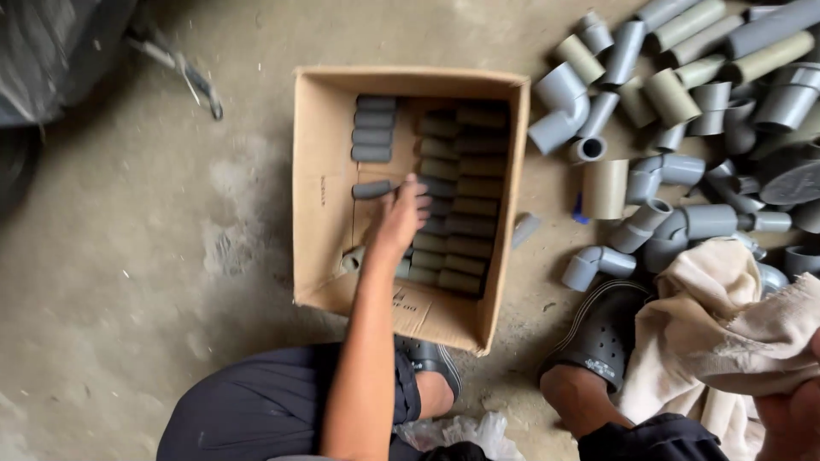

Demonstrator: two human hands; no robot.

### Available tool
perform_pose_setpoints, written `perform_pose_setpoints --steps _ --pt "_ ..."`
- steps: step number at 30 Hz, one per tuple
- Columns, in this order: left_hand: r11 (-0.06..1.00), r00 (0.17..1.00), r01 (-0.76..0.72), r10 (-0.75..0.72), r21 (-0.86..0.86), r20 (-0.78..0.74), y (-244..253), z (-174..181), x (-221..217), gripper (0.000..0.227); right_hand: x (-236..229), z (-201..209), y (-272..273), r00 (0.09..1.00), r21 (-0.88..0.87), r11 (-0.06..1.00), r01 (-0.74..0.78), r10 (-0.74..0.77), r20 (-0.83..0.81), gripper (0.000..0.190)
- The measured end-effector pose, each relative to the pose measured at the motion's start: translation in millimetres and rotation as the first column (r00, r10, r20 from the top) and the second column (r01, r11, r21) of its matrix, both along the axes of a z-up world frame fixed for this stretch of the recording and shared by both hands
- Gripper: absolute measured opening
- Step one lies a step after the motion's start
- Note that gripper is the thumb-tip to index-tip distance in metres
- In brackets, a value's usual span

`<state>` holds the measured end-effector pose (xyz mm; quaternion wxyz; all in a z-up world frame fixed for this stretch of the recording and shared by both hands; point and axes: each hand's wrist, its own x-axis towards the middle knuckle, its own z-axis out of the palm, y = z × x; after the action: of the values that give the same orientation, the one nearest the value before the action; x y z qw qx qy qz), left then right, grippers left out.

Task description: The person sits on the floor and repeatedly picks up gray plastic pipe fittings from a pile, wipes them with a cloth, and places them into a cardboard box. The person handles the fittings one at a time, wiping them before stacking them inside the box.

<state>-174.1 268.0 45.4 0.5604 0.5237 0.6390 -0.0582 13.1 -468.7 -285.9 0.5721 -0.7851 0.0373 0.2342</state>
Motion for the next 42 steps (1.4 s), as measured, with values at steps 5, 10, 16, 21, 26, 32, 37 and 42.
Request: perform_pose_setpoints --steps 5,10,16,21,26,32,37,42 --pt "0.959 0.946 0.282 -0.282 -0.025 -0.161 -16.5 20.1 14.3 0.083 -2.1 274.4 261.8 0.971 0.065 0.995 0.081 -0.064 -0.232 0.062" --pt "0.963 0.962 0.270 -0.270 0.009 0.049 -19.7 1.7 17.5 0.048 -18.8 340.8 321.5 0.933 0.009 0.990 0.143 -0.132 -0.334 0.067" --pt "0.925 0.928 0.368 -0.372 -0.096 -0.031 -12.8 11.7 12.1 0.071 -23.4 340.8 342.7 0.929 0.115 0.954 0.278 -0.237 -0.283 0.067" --pt "0.951 0.952 0.306 -0.306 -0.037 0.004 -16.0 -0.1 9.3 0.066 -18.4 319.8 332.5 0.918 0.112 0.933 0.343 -0.307 -0.252 0.051" --pt "0.848 0.911 0.308 -0.394 0.432 0.125 -23.5 -10.1 -1.6 0.044 -9.2 325.8 327.8 0.951 0.135 0.947 0.292 -0.272 -0.148 0.026" --pt "0.607 0.683 0.152 -0.635 0.780 0.361 -35.9 100.1 92.8 0.020 8.3 330.9 318.1 0.983 0.055 0.982 0.183 -0.183 -0.003 0.021" --pt "0.275 0.354 0.359 -0.924 0.892 0.143 -54.0 42.6 213.2 0.031 7.4 315.4 313.2 0.985 0.064 0.983 0.171 -0.171 -0.012 0.024" --pt "-0.483 0.038 0.471 -0.825 0.738 -0.564 -82.9 -95.4 272.3 0.053 10.1 320.8 319.2 0.929 0.209 0.928 0.309 -0.249 -0.273 0.033"
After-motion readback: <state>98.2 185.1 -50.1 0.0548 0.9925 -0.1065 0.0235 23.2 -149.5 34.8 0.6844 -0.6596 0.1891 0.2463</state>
